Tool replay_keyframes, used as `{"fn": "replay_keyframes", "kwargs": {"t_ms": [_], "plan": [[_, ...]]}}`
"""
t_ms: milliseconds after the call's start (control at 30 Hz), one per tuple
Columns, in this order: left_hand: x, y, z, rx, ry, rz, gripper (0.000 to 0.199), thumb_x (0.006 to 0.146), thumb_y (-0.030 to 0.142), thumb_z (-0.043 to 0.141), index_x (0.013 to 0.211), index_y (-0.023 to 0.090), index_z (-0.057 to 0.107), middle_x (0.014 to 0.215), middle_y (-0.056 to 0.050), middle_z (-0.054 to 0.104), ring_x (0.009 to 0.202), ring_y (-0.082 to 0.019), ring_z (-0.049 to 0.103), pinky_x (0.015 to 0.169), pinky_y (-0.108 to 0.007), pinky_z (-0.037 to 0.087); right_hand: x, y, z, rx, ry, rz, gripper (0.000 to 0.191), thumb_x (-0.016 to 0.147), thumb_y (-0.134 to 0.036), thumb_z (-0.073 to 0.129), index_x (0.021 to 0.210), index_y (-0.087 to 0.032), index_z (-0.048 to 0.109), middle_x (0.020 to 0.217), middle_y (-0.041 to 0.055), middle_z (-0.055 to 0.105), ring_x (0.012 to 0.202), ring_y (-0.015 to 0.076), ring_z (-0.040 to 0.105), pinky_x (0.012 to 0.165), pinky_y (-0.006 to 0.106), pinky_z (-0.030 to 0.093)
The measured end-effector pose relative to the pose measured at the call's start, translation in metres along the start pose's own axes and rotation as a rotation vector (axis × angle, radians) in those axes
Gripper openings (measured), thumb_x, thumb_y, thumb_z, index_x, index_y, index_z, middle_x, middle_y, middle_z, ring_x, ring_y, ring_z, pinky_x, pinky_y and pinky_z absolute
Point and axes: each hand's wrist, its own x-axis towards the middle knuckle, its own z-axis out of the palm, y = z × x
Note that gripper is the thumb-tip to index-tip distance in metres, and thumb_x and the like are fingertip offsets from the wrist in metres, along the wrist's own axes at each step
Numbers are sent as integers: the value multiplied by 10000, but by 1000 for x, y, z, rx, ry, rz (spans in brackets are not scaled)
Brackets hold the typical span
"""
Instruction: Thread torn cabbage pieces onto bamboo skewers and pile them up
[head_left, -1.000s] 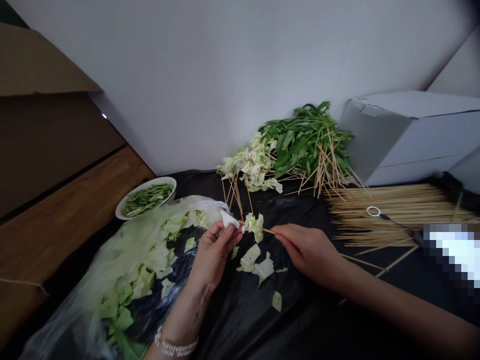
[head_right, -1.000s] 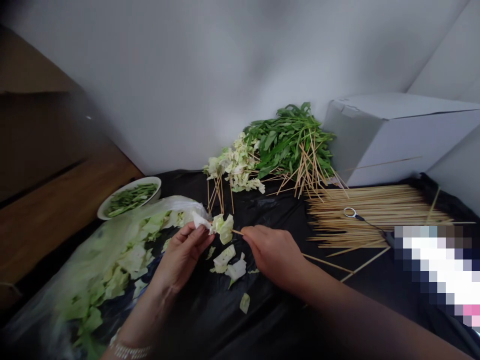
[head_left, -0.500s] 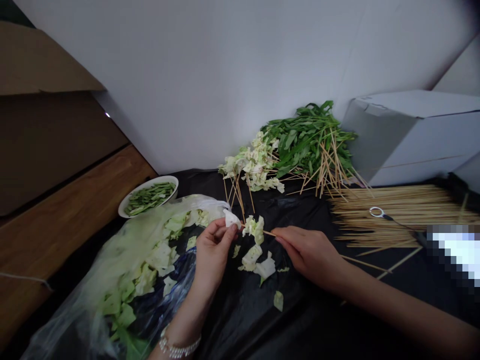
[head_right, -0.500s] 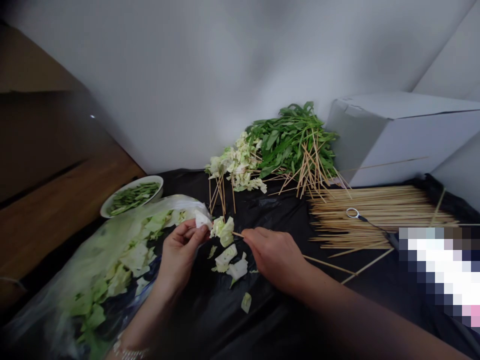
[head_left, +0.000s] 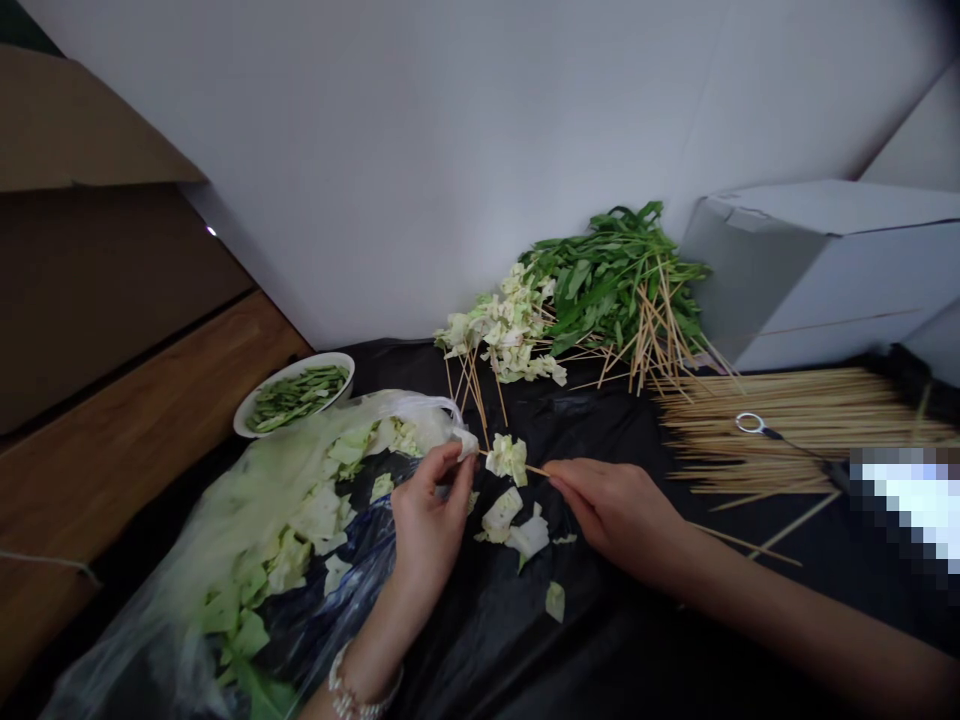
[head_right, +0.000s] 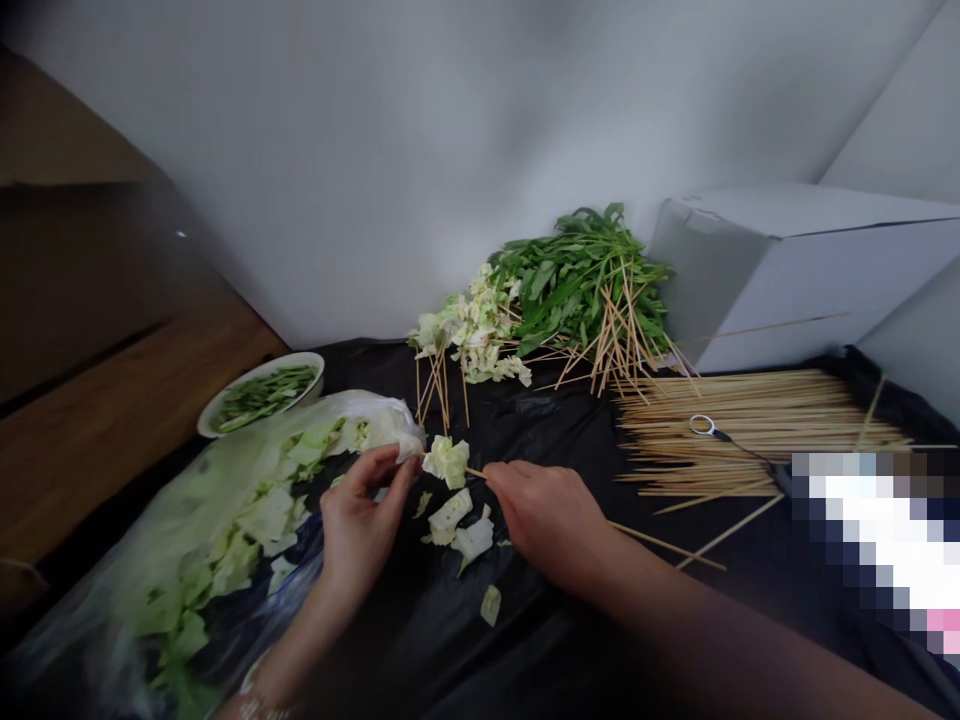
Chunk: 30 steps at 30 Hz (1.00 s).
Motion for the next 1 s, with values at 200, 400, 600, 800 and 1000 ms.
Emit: {"fn": "replay_keyframes", "kwargs": {"t_ms": [200, 400, 600, 800, 1000], "plan": [[-2, 1, 0, 29, -45, 21, 116, 815, 257, 683, 921, 221, 712, 753, -9, 762, 664, -175, 713, 656, -234, 514, -1, 1, 1, -2, 4, 0, 294, 972, -196, 387, 1053, -209, 670, 843, 53, 699, 781, 161, 651, 691, 241, 468], [-4, 0, 2, 40, -71, 31, 109, 836, 260, 665, 931, 226, 704, 709, 4, 750, 616, -170, 707, 630, -233, 511, -2, 0, 0, 29, -21, 4, 295, 970, -195, 374, 1020, -207, 665, 817, 47, 692, 758, 159, 643, 675, 245, 459], [-6, -2, 3, 71, -98, 92, 122, 866, 237, 636, 971, 221, 696, 735, 15, 751, 633, -146, 709, 635, -208, 510, 0, 0, 0, 89, -76, 45, 298, 975, -203, 362, 977, -202, 660, 786, 43, 690, 740, 165, 645, 684, 259, 469], [-9, -1, 5, 99, -151, 136, 160, 889, 224, 601, 1018, 221, 696, 846, 5, 763, 662, -128, 705, 665, -209, 528, -1, 2, 2, 65, -35, 27, 291, 989, -235, 363, 1007, -202, 652, 852, 62, 696, 808, 174, 651, 729, 267, 477], [-5, -1, 3, 81, -104, 105, 143, 853, 213, 641, 988, 207, 688, 826, 6, 768, 673, -130, 703, 662, -199, 525, 0, -1, 0, 93, -66, 43, 295, 990, -219, 343, 1031, -196, 635, 857, 64, 693, 823, 179, 652, 747, 272, 470]]}}
